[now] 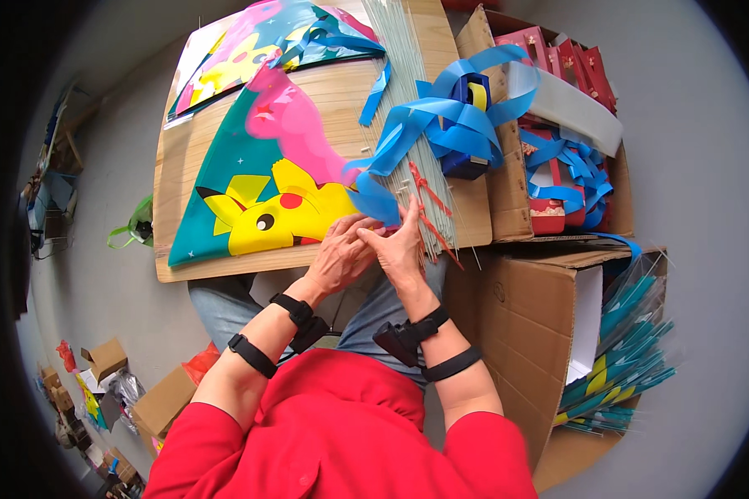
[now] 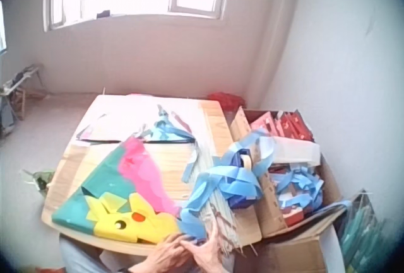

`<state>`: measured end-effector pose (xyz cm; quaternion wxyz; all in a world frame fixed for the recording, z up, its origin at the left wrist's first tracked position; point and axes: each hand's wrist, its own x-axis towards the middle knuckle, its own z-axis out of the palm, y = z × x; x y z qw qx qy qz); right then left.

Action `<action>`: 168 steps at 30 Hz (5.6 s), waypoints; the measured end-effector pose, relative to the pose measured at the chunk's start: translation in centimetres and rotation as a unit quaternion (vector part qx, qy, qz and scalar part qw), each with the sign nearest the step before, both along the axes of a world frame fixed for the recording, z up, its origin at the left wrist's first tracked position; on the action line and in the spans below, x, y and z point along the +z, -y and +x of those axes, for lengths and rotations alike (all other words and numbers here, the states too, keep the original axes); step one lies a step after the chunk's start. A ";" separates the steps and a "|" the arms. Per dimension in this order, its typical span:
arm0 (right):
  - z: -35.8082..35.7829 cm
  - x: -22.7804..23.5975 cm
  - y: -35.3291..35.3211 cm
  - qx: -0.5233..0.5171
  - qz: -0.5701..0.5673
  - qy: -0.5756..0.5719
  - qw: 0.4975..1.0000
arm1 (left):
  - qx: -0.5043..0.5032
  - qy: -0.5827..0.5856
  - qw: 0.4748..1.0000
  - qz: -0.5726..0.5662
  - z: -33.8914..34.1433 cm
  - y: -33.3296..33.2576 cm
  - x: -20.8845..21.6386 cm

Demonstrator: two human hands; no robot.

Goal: The person assembles a Pikachu-themed kite by attaching blue ribbons to the kite's frame using a tape dispenser. They repeatedly cut tape and secure the ribbons to the kite's structure on a wooden table.

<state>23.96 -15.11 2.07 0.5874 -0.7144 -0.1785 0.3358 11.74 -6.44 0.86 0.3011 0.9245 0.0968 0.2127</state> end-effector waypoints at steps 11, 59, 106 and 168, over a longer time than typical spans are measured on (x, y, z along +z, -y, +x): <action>-1.2 -2.6 -1.6 -0.116 -0.087 0.178 0.973 | -0.025 -0.076 0.996 -0.036 -1.8 0.6 -2.5; 41.8 32.2 29.1 -0.440 0.250 -0.024 0.862 | -0.026 -0.189 0.981 0.039 -1.0 1.1 0.5; 25.8 20.7 11.5 -0.086 0.459 -0.188 0.864 | -0.015 -0.197 0.979 0.060 -1.1 1.4 0.2; -0.7 4.1 -7.0 0.092 0.133 -0.164 0.973 | 0.384 0.013 0.922 -0.038 -6.3 -6.7 -1.1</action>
